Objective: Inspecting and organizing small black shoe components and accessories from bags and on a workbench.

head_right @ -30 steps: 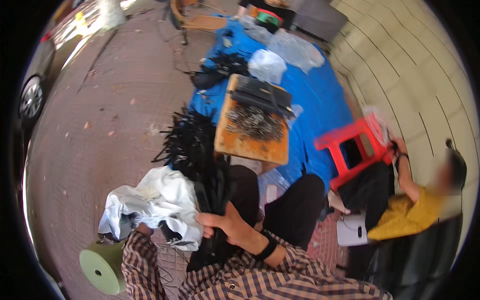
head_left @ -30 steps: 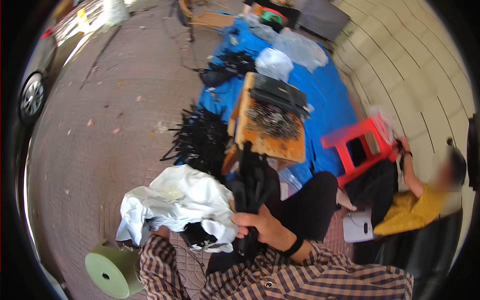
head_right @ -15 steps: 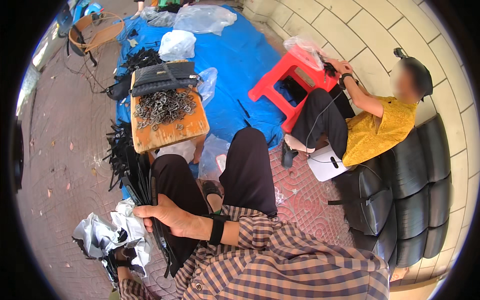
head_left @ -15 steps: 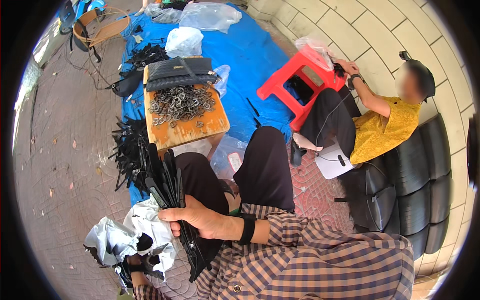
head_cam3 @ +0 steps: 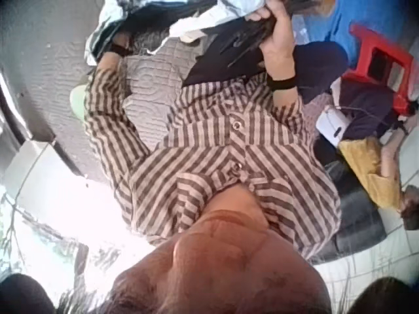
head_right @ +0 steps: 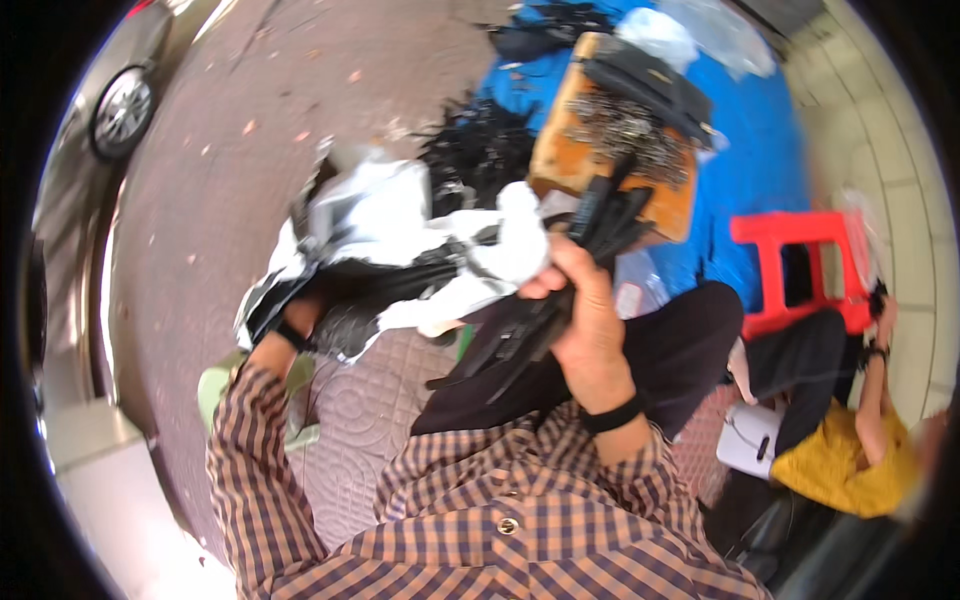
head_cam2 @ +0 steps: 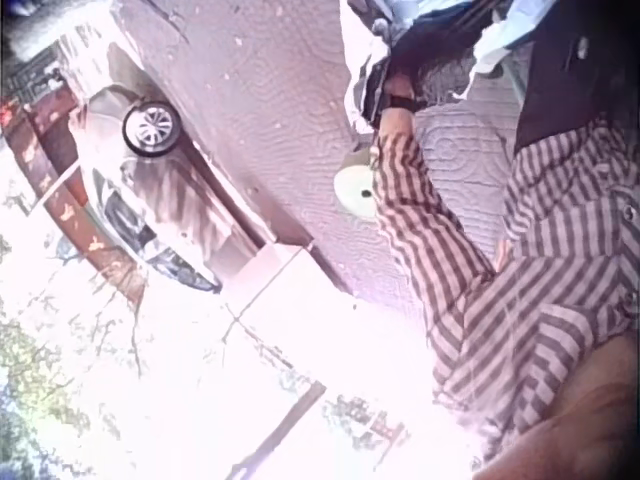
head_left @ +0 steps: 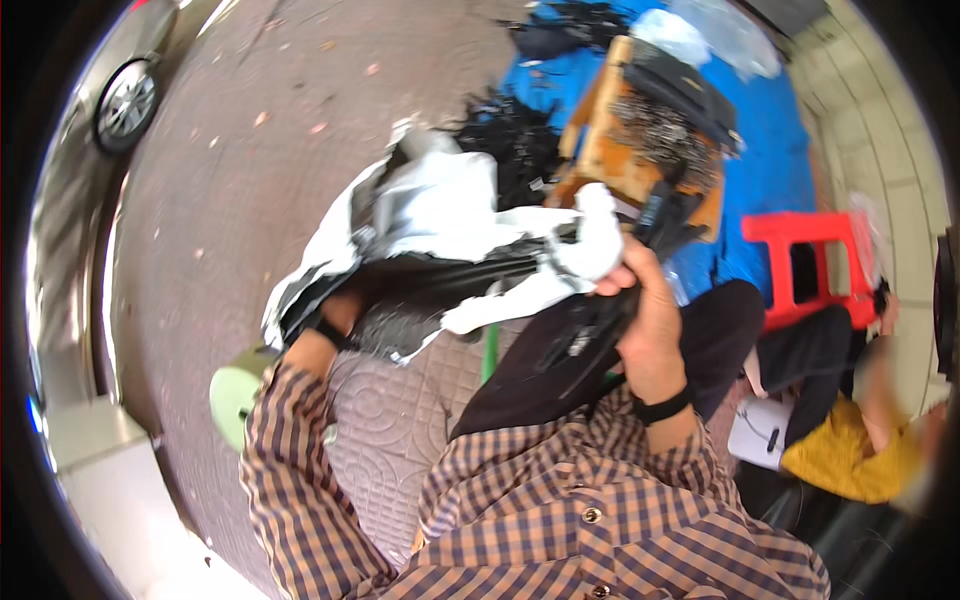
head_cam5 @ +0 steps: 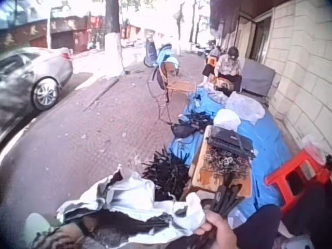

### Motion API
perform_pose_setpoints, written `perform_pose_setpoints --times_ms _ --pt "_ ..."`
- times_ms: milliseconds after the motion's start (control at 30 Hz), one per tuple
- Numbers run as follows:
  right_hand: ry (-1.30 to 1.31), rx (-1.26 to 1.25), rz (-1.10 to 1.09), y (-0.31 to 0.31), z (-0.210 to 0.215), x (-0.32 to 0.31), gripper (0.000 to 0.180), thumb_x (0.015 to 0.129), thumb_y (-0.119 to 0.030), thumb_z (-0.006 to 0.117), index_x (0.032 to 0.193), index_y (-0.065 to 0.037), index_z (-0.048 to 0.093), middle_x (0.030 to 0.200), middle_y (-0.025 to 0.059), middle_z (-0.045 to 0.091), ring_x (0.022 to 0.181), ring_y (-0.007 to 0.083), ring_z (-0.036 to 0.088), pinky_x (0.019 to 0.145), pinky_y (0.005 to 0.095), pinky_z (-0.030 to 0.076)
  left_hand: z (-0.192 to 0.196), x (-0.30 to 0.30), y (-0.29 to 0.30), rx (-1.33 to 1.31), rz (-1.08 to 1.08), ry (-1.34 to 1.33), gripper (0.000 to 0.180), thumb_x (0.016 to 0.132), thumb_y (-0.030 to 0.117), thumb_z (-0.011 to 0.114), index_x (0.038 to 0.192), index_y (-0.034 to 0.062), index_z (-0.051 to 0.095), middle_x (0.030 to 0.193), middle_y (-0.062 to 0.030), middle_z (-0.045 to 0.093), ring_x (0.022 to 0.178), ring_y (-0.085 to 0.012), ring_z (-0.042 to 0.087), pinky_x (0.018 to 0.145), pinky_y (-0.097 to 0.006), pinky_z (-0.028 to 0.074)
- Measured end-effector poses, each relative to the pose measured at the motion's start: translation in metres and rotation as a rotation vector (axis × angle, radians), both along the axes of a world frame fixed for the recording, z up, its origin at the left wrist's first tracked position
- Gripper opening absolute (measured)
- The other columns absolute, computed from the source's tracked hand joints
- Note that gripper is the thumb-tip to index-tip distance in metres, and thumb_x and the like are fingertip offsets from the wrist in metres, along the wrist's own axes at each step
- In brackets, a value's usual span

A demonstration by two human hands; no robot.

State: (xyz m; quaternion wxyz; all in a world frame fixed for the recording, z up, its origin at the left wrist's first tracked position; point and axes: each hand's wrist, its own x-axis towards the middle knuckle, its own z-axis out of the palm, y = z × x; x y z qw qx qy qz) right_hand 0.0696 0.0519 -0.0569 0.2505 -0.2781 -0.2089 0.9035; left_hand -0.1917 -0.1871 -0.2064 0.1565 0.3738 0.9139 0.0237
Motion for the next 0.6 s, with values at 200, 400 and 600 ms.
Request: perform_pose_setpoints --times_ms 200,400,600 --pt "-0.026 -0.029 0.054 -0.005 -0.006 -0.001 0.011 0.09 -0.017 0.062 0.087 -0.007 0.058 0.062 -0.0041 0.043 0.058 0.0089 0.046 0.059 0.024 0.042 0.014 -0.002 -0.003 -0.419 -0.131 0.059 0.017 0.086 0.012 0.059 0.101 0.0056 0.063 0.092 -0.0136 0.065 0.088 -0.0223 0.063 0.077 -0.032 0.049" --pt "-0.233 0.112 0.512 -0.061 -0.001 0.006 0.022 0.082 -0.02 0.068 0.071 -0.001 0.064 0.058 0.0055 0.06 0.053 0.0127 0.057 0.053 0.0271 0.046 0.052 0.068 0.054 0.657 -0.131 -0.9 0.018 0.082 0.012 0.06 0.094 -0.0005 0.065 0.079 -0.0162 0.068 0.076 -0.027 0.066 0.068 -0.035 0.05" --pt "-0.149 0.039 0.66 -0.081 -0.002 0.003 0.014 0.082 -0.011 0.067 0.078 0.0 0.059 0.056 0.004 0.056 0.047 0.0111 0.053 0.048 0.0258 0.043 0.058 0.101 0.05 0.572 0.012 -0.786 0.017 0.083 0.013 0.062 0.094 0.0002 0.065 0.082 -0.0145 0.068 0.078 -0.0247 0.066 0.069 -0.034 0.05"
